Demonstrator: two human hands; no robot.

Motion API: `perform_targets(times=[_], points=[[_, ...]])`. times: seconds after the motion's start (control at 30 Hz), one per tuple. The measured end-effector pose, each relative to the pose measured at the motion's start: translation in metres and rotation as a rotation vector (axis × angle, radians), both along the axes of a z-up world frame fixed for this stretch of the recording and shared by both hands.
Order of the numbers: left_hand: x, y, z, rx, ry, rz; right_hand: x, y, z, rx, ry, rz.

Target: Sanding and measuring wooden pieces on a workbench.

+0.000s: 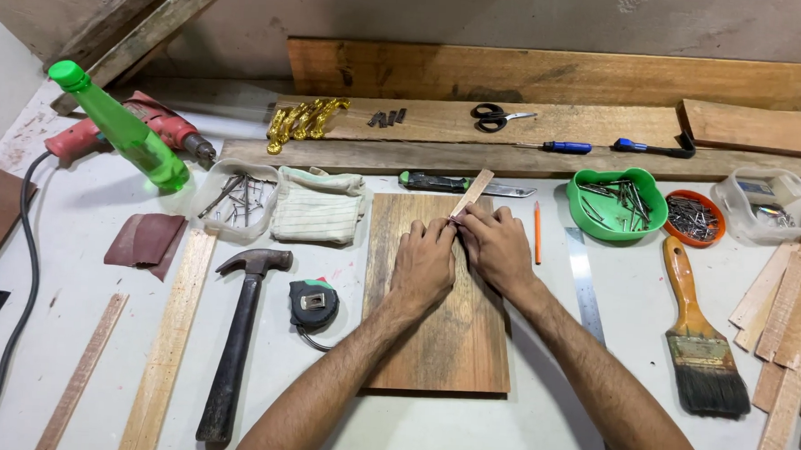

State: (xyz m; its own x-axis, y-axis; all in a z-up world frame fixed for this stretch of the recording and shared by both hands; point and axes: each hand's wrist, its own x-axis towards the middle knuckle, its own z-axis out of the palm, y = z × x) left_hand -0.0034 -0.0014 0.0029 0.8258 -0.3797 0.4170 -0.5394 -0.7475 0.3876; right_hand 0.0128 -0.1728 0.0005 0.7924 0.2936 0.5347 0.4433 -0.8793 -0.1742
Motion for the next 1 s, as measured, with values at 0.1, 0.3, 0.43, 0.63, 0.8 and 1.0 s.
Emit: perform_targets(times=[0.1, 0.3, 0.43, 0.63, 0.8, 1.0], points=[[0.0, 0.0, -0.005, -0.028, -0.011, 0.003, 0.02, -0.007, 0.003, -0.036, -0.001, -0.02], [0.001, 0.0, -0.003, -0.042, -0.051, -0.006, 0.091, -0.034, 0.002, -0.181, 0.095, -0.212], [0.004, 0.0, -0.002, 0.024, 0.01, -0.006, 0.08, -0.025, 0.005, -0.208, 0.097, -0.255], [0.003, 0.0, 0.002, 0.001, 0.03, -0.009, 0.041, -0.016, 0.001, -0.094, -0.058, -0.021], [0.002, 0.001, -0.006, 0.023, -0.05, -0.015, 0.08, -0.03, -0.004, -0.144, -0.011, -0.12], [0.006, 0.0, -0.002, 0.027, -0.013, -0.015, 0.068, -0.019, 0.006, -0.139, -0.036, -0.165]])
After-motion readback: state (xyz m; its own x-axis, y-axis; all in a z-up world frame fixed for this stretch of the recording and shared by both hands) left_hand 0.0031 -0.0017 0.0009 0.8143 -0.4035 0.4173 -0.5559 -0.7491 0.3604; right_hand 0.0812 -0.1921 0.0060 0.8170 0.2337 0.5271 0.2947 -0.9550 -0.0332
